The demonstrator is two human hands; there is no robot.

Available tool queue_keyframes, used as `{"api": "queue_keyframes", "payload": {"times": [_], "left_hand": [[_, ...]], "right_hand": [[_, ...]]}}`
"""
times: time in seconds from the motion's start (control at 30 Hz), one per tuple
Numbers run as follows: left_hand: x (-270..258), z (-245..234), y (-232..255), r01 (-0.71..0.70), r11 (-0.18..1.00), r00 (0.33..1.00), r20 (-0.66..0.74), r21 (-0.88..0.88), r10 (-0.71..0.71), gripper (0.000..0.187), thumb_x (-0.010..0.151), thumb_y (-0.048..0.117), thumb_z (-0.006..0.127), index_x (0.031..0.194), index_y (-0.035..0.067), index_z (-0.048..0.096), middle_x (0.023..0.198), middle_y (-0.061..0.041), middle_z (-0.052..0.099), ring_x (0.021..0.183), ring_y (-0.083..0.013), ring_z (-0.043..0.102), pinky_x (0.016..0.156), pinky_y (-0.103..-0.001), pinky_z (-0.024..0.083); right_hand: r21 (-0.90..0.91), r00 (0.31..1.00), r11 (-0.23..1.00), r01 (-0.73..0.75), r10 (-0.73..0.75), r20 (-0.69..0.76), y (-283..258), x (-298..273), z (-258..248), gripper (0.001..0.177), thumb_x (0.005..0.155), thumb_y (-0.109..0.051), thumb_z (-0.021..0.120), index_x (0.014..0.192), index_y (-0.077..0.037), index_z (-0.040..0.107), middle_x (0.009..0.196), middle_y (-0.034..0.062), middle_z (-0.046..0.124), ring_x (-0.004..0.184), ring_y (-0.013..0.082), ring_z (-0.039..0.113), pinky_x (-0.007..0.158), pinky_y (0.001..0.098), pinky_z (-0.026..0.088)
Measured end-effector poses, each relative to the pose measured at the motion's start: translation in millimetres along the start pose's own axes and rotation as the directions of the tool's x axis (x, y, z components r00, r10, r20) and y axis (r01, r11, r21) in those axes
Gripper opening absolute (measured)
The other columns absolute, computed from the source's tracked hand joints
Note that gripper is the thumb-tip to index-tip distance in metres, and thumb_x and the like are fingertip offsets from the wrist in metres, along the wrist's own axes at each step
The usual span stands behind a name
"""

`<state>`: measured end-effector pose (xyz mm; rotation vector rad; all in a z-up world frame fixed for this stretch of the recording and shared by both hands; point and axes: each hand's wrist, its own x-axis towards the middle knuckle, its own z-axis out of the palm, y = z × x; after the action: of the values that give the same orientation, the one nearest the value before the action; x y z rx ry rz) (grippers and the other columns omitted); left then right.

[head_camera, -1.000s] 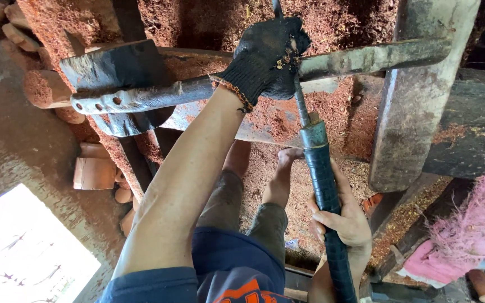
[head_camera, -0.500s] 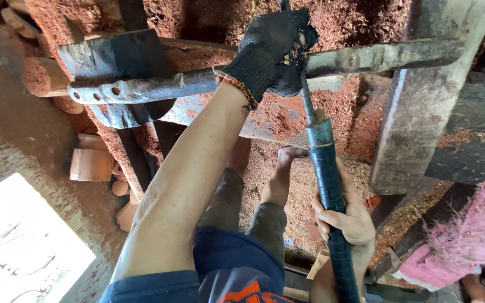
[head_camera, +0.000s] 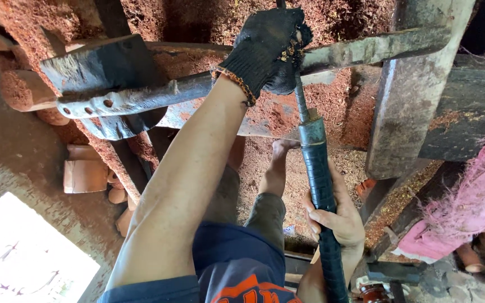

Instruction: The person is using a wood lathe and a chisel to shape a piece of wood.

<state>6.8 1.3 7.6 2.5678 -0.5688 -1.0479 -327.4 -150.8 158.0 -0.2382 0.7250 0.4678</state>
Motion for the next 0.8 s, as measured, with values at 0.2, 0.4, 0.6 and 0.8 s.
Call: {"api": "queue_keyframes", "payload": {"times": [0.2,0.4,0.6,0.8], "left_hand": [[7,4,1,0.192,0.951,0.980,0.106,-0.241,-0.171,0.040,0.097,0.042,0.044,0.092,0.018,0.075,0.088,-0.009,0.078,0.081,-0.0257,0.076,0.076,-0.042,0.057],[14,28,-18,-0.023,0.991,1.000,0.016,-0.135,0.025,0.035,0.097,0.037,0.047,0.094,0.018,0.075,0.087,-0.009,0.077,0.078,-0.0246,0.075,0.072,-0.040,0.057],[16,25,-12,-0.041,0.992,0.995,0.087,-0.116,0.052,0.029,0.100,0.032,0.046,0.098,0.017,0.072,0.091,-0.010,0.076,0.082,-0.0265,0.075,0.074,-0.041,0.058],[22,42,-28,-0.242,0.969,0.969,-0.042,0.041,0.244,0.027,0.098,0.031,0.050,0.101,0.016,0.072,0.093,-0.014,0.074,0.084,-0.0329,0.073,0.072,-0.045,0.057]], "right_hand": [[-0.087,0.993,0.996,-0.027,0.017,-0.118,0,-3,23,0.110,0.074,0.004,0.072,0.166,-0.030,0.022,0.089,0.0147,0.059,0.055,0.0131,0.057,0.046,0.0266,0.050],[-0.043,0.987,0.999,0.026,-0.033,-0.157,8,-4,40,0.108,0.075,0.006,0.071,0.166,-0.028,0.023,0.089,0.0165,0.060,0.054,0.0149,0.059,0.043,0.0271,0.049],[-0.046,0.982,0.998,0.045,-0.052,-0.179,18,-6,43,0.108,0.075,0.007,0.070,0.166,-0.028,0.024,0.088,0.0170,0.059,0.054,0.0155,0.058,0.045,0.0268,0.050],[-0.045,0.981,0.997,0.067,-0.074,-0.179,22,-6,51,0.107,0.077,0.006,0.071,0.166,-0.029,0.024,0.087,0.0172,0.058,0.057,0.0157,0.057,0.048,0.0266,0.050]]}}
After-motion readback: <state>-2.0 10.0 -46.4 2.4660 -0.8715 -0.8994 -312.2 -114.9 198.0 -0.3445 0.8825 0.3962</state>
